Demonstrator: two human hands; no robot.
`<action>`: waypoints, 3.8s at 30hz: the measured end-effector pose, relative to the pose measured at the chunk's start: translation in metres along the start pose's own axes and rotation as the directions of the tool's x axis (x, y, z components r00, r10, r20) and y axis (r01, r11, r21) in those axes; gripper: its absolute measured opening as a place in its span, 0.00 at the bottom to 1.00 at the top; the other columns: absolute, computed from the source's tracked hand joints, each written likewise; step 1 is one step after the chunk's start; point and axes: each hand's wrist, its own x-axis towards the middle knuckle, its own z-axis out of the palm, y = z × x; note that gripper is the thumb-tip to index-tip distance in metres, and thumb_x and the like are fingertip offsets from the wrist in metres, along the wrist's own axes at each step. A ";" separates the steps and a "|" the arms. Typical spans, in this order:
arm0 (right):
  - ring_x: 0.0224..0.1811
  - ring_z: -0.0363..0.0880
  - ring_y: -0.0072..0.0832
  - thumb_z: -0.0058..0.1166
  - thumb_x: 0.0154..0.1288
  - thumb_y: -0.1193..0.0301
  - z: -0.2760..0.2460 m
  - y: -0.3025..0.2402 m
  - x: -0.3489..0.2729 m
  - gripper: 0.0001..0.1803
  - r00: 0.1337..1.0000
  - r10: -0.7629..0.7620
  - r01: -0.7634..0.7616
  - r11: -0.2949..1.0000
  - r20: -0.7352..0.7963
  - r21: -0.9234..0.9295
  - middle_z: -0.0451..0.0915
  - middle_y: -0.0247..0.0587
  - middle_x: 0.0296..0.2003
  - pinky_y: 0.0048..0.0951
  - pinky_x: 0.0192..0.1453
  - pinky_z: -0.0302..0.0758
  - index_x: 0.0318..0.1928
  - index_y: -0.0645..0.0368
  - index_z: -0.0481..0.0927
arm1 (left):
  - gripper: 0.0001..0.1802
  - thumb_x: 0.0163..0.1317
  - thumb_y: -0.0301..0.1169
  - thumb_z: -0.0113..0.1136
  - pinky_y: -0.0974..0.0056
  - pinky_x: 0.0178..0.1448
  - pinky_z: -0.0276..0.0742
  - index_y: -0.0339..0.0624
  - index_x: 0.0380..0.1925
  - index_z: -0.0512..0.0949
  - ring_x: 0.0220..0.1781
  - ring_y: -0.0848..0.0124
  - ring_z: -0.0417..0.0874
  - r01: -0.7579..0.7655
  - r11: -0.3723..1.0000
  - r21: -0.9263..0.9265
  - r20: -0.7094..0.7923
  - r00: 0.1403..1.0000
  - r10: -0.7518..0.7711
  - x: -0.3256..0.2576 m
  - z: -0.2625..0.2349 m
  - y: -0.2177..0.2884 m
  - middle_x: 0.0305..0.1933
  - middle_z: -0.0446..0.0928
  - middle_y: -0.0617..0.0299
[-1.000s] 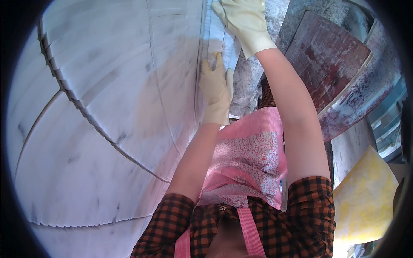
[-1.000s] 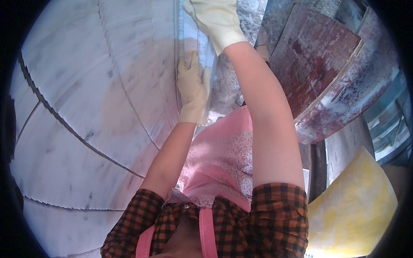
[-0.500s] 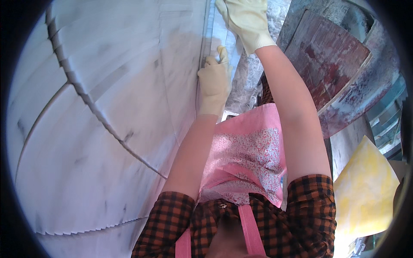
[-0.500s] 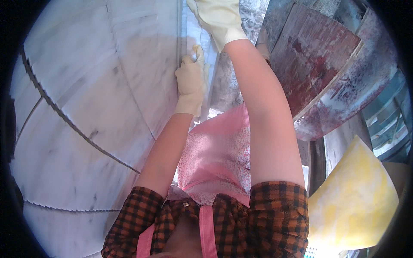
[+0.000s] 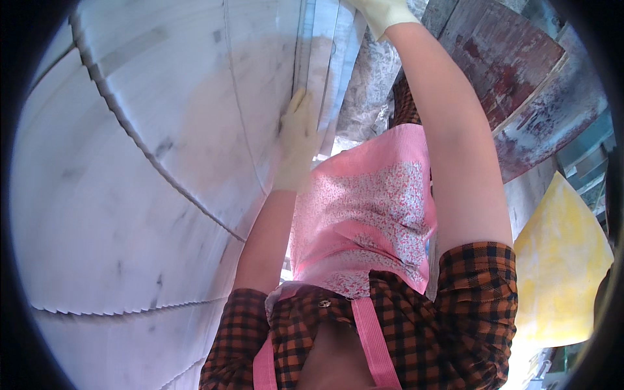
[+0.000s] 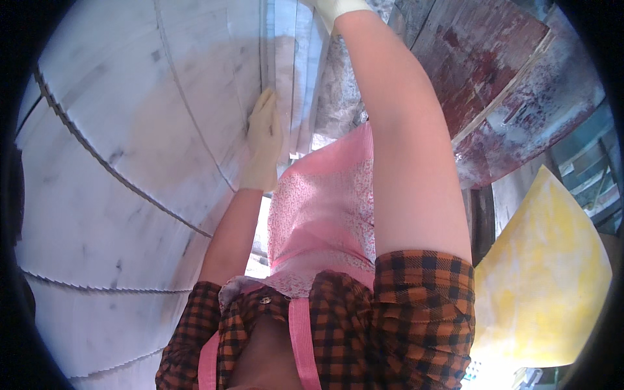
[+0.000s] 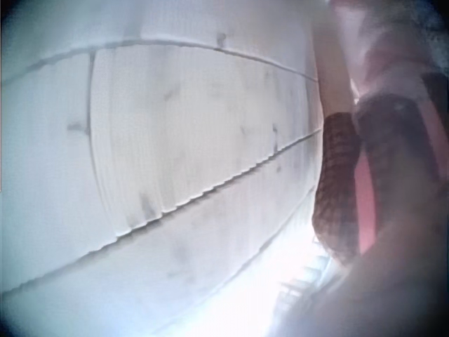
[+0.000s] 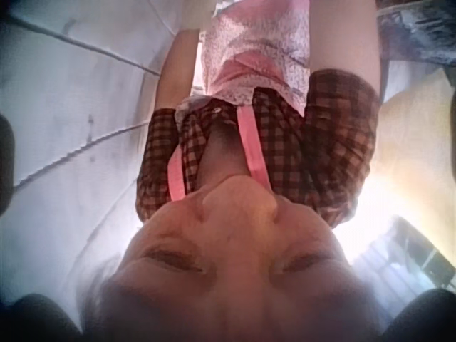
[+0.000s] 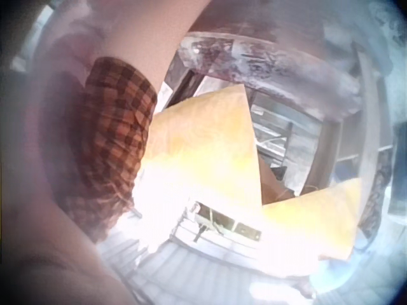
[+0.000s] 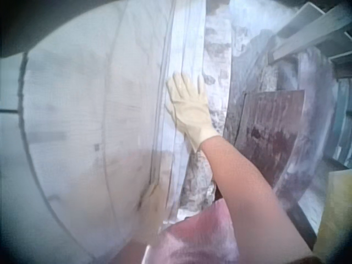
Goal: The person repeatedly picks up white rectangular boards from a stack, places them on a yellow conveyor, and then stacks them onto a growing pile. The person also briefly picks up a long thin strip from the floor and places it on the conveyor.
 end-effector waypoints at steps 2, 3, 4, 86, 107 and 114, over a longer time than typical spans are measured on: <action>0.81 0.56 0.44 0.52 0.73 0.56 0.003 0.001 -0.001 0.36 0.999 -0.012 0.012 1.000 -0.050 0.003 0.62 0.48 0.76 0.60 0.84 0.42 0.75 0.59 0.65 | 0.22 0.74 0.29 0.50 0.52 0.73 0.70 0.37 0.65 0.76 0.69 0.46 0.76 0.058 0.992 -0.109 0.010 0.998 -0.057 -0.035 0.006 -0.026 0.68 0.75 0.41; 0.81 0.56 0.44 0.52 0.73 0.56 0.004 0.002 -0.001 0.36 0.997 -0.017 0.017 1.000 -0.073 0.007 0.63 0.49 0.76 0.60 0.84 0.42 0.75 0.59 0.65 | 0.22 0.74 0.29 0.49 0.52 0.72 0.71 0.36 0.65 0.76 0.69 0.46 0.75 0.123 0.983 -0.139 0.030 0.992 -0.120 -0.055 0.010 -0.036 0.68 0.75 0.41; 0.80 0.56 0.45 0.52 0.73 0.56 0.005 0.003 -0.001 0.35 0.997 -0.019 0.019 1.000 -0.068 0.009 0.63 0.49 0.76 0.61 0.83 0.43 0.75 0.59 0.66 | 0.22 0.74 0.29 0.49 0.51 0.72 0.71 0.36 0.64 0.76 0.70 0.45 0.74 0.142 0.972 -0.185 0.022 0.990 -0.140 -0.075 0.014 -0.045 0.68 0.74 0.42; 0.68 0.68 0.60 0.48 0.60 0.82 -0.014 -0.022 0.013 0.29 0.896 0.336 -0.275 0.933 -0.289 0.230 0.71 0.63 0.64 0.54 0.76 0.62 0.65 0.70 0.72 | 0.19 0.70 0.32 0.59 0.59 0.64 0.79 0.34 0.57 0.81 0.58 0.61 0.86 0.478 0.836 -0.271 0.286 0.869 -0.404 -0.127 0.089 -0.111 0.55 0.85 0.50; 0.80 0.60 0.33 0.68 0.57 0.67 -0.054 0.036 0.057 0.36 0.918 -0.283 0.294 0.956 0.277 0.002 0.68 0.35 0.74 0.50 0.85 0.53 0.68 0.51 0.75 | 0.18 0.72 0.36 0.60 0.60 0.61 0.79 0.35 0.54 0.83 0.56 0.64 0.87 0.462 0.873 -0.153 0.111 0.886 -0.450 -0.103 0.083 -0.100 0.49 0.87 0.51; 0.81 0.57 0.35 0.70 0.56 0.69 -0.065 0.032 0.063 0.37 0.883 -0.242 0.269 0.963 0.403 -0.011 0.65 0.35 0.76 0.50 0.86 0.49 0.69 0.49 0.75 | 0.20 0.71 0.35 0.60 0.63 0.62 0.79 0.35 0.58 0.81 0.56 0.65 0.86 0.443 0.855 -0.270 0.155 0.897 -0.415 -0.107 0.086 -0.112 0.53 0.85 0.51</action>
